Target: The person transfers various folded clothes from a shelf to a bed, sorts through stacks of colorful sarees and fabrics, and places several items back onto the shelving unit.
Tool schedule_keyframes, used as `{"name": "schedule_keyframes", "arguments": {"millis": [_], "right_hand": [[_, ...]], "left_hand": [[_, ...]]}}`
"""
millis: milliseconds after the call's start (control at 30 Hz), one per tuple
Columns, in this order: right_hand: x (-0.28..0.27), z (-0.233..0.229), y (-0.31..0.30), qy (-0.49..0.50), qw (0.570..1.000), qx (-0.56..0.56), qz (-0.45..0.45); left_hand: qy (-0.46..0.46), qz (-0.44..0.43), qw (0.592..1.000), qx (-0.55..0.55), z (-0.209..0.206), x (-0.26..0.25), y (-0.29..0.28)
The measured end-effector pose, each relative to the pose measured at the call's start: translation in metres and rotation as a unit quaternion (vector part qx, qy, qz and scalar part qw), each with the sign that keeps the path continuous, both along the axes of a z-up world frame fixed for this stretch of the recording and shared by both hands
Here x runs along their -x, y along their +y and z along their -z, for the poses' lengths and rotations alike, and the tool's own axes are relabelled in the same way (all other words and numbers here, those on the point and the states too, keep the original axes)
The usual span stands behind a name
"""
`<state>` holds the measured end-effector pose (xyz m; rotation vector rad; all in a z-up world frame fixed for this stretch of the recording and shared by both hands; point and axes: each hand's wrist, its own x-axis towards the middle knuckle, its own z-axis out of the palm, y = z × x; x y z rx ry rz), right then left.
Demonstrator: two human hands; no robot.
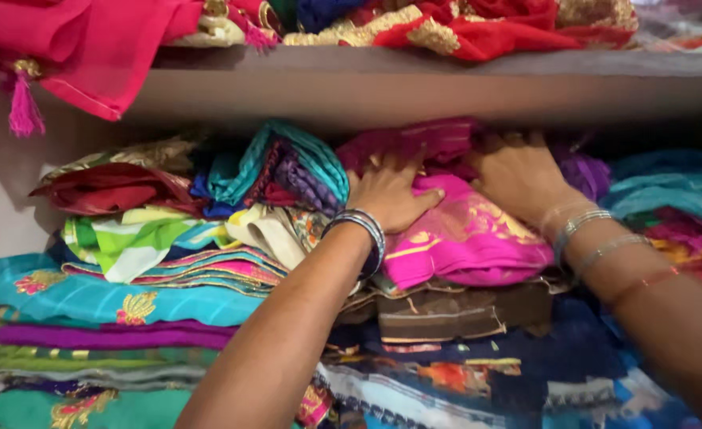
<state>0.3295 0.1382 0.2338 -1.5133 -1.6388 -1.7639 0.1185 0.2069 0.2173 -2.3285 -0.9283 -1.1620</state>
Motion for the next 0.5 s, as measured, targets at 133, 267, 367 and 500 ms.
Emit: {"name": "schedule_keyframes", "arguments": {"millis": [133,267,367,500], "right_hand": [[0.024,0.007,-0.035,-0.072,0.996,0.003,-0.051],[0.014,-0.001,-0.020,-0.150,0.975,0.047,-0.159],[0.004,-0.018,0.013,-0.109,0.980,0.153,-0.065],[0.009,-0.042,0.054,0.034,0.974,0.222,-0.016]], "left_hand": [[0.014,-0.003,0.998,0.055,-0.005,-0.002,0.016],[0.039,-0.049,0.994,0.094,-0.014,-0.002,0.028],[0.059,-0.084,0.990,0.101,-0.021,-0.010,0.051],[0.054,-0.126,0.988,0.071,-0.034,-0.018,0.105]]}}
